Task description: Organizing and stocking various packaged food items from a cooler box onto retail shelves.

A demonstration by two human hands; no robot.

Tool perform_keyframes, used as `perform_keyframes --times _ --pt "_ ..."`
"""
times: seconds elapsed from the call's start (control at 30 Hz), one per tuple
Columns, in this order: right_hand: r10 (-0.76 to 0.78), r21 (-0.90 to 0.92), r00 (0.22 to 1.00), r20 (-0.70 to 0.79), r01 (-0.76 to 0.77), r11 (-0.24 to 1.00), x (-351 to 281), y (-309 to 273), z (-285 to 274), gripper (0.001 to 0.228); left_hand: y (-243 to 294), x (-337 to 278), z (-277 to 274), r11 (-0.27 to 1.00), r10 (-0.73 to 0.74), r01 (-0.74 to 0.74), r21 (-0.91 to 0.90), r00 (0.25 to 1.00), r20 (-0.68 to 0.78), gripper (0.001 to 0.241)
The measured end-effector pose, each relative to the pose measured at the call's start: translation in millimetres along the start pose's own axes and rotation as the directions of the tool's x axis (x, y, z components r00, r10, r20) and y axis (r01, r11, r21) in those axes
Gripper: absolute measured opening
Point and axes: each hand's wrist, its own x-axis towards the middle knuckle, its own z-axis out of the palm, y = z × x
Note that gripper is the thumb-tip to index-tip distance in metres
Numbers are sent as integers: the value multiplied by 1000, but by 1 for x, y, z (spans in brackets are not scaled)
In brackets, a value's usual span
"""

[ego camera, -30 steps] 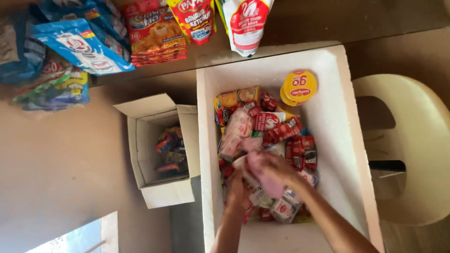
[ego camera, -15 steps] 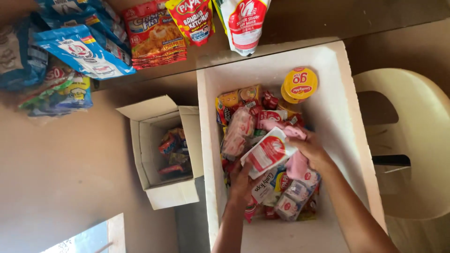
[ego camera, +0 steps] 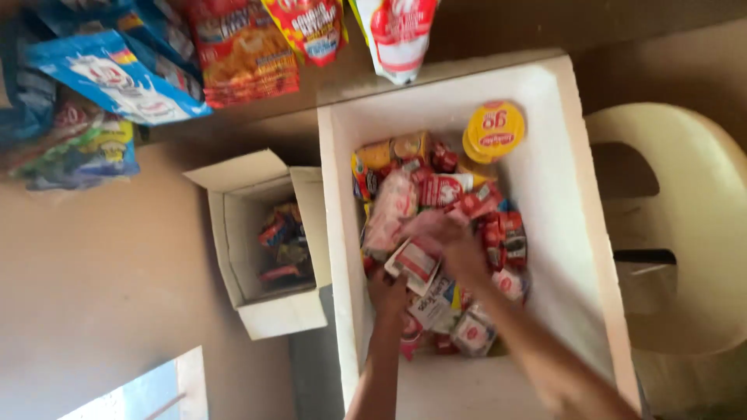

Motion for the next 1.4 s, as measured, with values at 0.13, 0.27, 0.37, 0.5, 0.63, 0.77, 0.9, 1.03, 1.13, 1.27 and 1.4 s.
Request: perform_keyframes --times 0.13,0.27,0.37,0.5,0.63,0.77,0.9,1.03,1.13,1.27,1.4 --pt "195 -26 980 30 -195 981 33 1 -35 55 -15 40 5 972 219 -216 -88 975 27 38" --pt "138 61 990 3 -138 989 -11 -53 -32 65 20 -9 2 986 3 7 -166 998 64 43" --pt "47 5 999 -20 -47 999 -33 -60 -25 68 28 -6 10 980 22 -7 -197 997 73 45" --pt "281 -32 953 114 -279 960 -28 -26 -29 64 48 -12 18 945 -153 170 -278 985 83 54" --pt "369 -160 888 273 -336 928 -16 -33 -68 61 42 -19 15 873 -232 277 -401 960 159 41" --pt "497 382 868 -8 -457 803 -43 -28 -67 52 69 -65 14 747 -171 316 -585 942 290 42" --pt "660 788 581 476 -615 -28 -37 -21 -78 55 114 -116 15 786 -195 373 -493 906 375 53" --pt "647 772 580 495 -636 -20 -33 40 -32 39 90 -86 9 887 -191 311 -340 920 342 60" --pt "569 815 811 136 -418 401 -21 61 -17 37 64 -55 10 966 58 22 -258 953 299 54" --pt "211 397 975 -76 -164 903 7 22 -65 68 96 -34 27 923 193 -96 -374 953 233 47" --pt "-72 52 944 323 58 997 -17 -27 -71 89 124 -22 31 897 160 -63 -437 969 190 55"
